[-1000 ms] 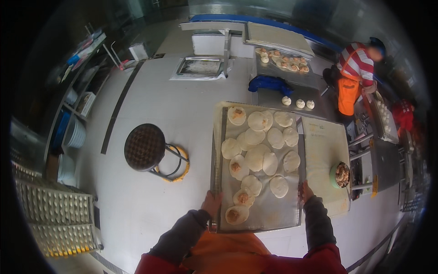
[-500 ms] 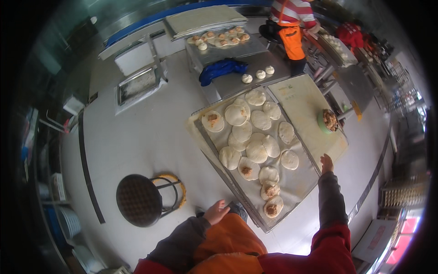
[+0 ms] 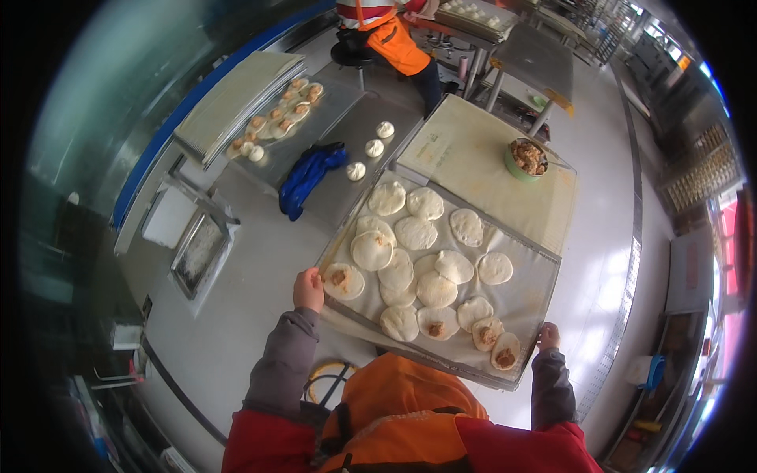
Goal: The person places filling onto round dough discs on a tray, then folds and pleats the dough to form buns. They arrange the finished buns on trays and continue the process with additional dough discs.
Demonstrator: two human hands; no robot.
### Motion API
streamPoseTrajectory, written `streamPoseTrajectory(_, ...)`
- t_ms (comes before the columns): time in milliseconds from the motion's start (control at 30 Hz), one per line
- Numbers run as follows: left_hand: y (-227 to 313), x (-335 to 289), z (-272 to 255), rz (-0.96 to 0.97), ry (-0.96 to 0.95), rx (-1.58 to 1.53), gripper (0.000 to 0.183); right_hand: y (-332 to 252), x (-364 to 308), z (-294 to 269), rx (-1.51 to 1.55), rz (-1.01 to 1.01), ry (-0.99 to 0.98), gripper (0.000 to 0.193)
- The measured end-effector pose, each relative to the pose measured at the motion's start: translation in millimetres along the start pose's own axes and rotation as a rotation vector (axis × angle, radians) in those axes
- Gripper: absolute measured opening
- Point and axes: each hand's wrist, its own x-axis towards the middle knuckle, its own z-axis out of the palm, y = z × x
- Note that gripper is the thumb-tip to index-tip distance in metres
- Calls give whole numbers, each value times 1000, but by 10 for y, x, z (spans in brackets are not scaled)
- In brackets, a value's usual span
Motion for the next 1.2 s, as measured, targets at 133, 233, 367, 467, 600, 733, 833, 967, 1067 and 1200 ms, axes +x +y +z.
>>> streamPoseTrajectory(133, 59, 365, 123, 162, -140, 111, 16, -73, -70, 15, -327, -56, 142, 10)
streamPoseTrajectory(233, 116, 565, 159, 223, -317, 155, 14, -95, -128, -12, -114, -67, 108, 11)
streamPoseTrajectory(367, 247, 783, 235, 258, -322, 53, 12, -70, -94, 4, -377, -14, 147, 17)
streamPoseTrajectory(467, 315, 890, 289, 252, -360, 97, 12, 23, -15, -42, -317, -7, 139, 18)
streamPoseTrajectory(600, 319, 973, 332, 170, -421, 18, 14, 102, -60, -120, 80, 167, 136, 16)
streamPoseTrajectory(733, 297, 1018, 402, 125, -474, 53, 19, -208, -352, -41, 198, 11, 20, 30)
streamPoseTrajectory(833, 278, 1044, 462, 101, -467, 44, 20, -644, -602, 126, 434, 220, 41, 32)
streamPoseTrajectory(967, 235, 1062, 498, 140, -429, 36, 21, -1075, -651, 164, 404, 211, -27, 28)
streamPoseTrajectory(1067, 200, 1066, 508, 111, -441, -4, 20, -1212, -561, 103, 324, 205, 23, 27)
streamPoseTrajectory(1200, 209, 1077, 502, 79, -478, -115, 20, -1312, -349, 44, 327, 282, -12, 30)
